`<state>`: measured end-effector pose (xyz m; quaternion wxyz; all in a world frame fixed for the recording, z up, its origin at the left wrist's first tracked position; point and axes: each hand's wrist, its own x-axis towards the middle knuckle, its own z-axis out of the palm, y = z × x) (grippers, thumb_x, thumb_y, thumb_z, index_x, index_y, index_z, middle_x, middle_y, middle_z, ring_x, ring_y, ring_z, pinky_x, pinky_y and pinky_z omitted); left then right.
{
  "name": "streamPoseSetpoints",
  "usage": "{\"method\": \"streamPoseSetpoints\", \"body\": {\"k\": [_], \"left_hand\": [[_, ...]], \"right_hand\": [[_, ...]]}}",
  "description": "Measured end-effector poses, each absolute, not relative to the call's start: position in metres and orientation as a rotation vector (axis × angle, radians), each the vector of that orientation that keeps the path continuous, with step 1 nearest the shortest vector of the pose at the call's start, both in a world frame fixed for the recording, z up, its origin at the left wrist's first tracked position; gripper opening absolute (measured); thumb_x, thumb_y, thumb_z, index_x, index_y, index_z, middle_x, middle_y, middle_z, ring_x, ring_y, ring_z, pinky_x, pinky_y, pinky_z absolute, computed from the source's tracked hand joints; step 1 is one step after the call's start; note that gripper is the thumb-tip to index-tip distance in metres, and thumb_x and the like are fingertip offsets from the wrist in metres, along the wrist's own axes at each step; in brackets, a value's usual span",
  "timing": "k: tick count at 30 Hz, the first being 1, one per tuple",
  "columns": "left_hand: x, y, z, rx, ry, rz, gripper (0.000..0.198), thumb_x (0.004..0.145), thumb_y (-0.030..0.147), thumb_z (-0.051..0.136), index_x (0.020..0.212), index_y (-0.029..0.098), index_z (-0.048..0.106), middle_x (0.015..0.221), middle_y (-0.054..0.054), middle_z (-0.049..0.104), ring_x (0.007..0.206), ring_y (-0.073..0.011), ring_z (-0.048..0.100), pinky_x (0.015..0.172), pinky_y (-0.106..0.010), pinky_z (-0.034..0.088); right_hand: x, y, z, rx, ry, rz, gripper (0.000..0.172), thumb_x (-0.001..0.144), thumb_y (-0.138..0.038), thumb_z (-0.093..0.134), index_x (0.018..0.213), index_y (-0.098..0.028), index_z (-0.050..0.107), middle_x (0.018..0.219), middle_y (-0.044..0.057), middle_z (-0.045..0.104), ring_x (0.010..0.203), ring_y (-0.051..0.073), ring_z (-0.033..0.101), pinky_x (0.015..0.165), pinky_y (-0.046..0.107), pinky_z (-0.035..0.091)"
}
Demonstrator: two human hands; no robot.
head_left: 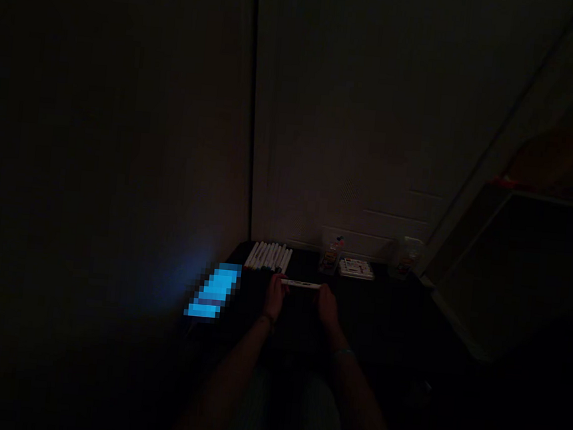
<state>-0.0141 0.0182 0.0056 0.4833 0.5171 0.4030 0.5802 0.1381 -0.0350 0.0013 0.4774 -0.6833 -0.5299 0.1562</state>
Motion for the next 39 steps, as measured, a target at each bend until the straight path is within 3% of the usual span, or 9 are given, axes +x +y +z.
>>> {"method": "streamPoseSetpoints", "body": {"k": [8, 21, 27, 39], "left_hand": [[-0.018, 0.017, 0.006, 1.397, 1.108, 1.351, 0.022, 0.073, 0.036, 0.044, 0.087, 0.019, 0.049, 0.059, 0.004, 0.048, 0.053, -0.0084, 0.044, 0.053, -0.02, 0.034], [-0.015, 0.022, -0.003, 1.335, 0.965, 1.423, 0.031, 0.081, 0.042, 0.029, 0.085, 0.018, 0.048, 0.056, 0.004, 0.045, 0.049, -0.007, 0.04, 0.049, -0.019, 0.031], [-0.016, 0.016, 0.005, 1.426, 1.094, 1.388, 0.023, 0.077, 0.039, 0.038, 0.084, 0.019, 0.048, 0.057, 0.004, 0.047, 0.053, -0.0077, 0.043, 0.053, -0.02, 0.033], [-0.016, 0.015, 0.006, 1.454, 1.134, 1.398, 0.026, 0.078, 0.041, 0.036, 0.087, 0.019, 0.046, 0.056, 0.005, 0.045, 0.052, -0.0089, 0.042, 0.054, -0.021, 0.033]], "right_hand": [[0.135, -0.033, -0.001, -1.649, -1.256, 0.425, 0.033, 0.081, -0.046, 0.031, 0.075, -0.02, 0.051, 0.062, -0.001, 0.055, 0.057, 0.011, 0.05, 0.051, 0.019, 0.03], [0.138, -0.034, 0.001, -1.689, -1.325, 0.328, 0.032, 0.086, -0.032, 0.021, 0.074, -0.02, 0.049, 0.072, 0.003, 0.055, 0.065, 0.012, 0.05, 0.06, 0.022, 0.032], [0.138, -0.034, 0.0, -1.632, -1.309, 0.31, 0.032, 0.086, -0.031, 0.022, 0.074, -0.019, 0.049, 0.07, 0.004, 0.055, 0.061, 0.013, 0.049, 0.058, 0.023, 0.033], [0.133, -0.035, 0.002, -1.588, -1.222, 0.342, 0.036, 0.082, -0.046, 0.03, 0.069, -0.02, 0.05, 0.06, -0.001, 0.053, 0.054, 0.011, 0.047, 0.05, 0.021, 0.028]]}}
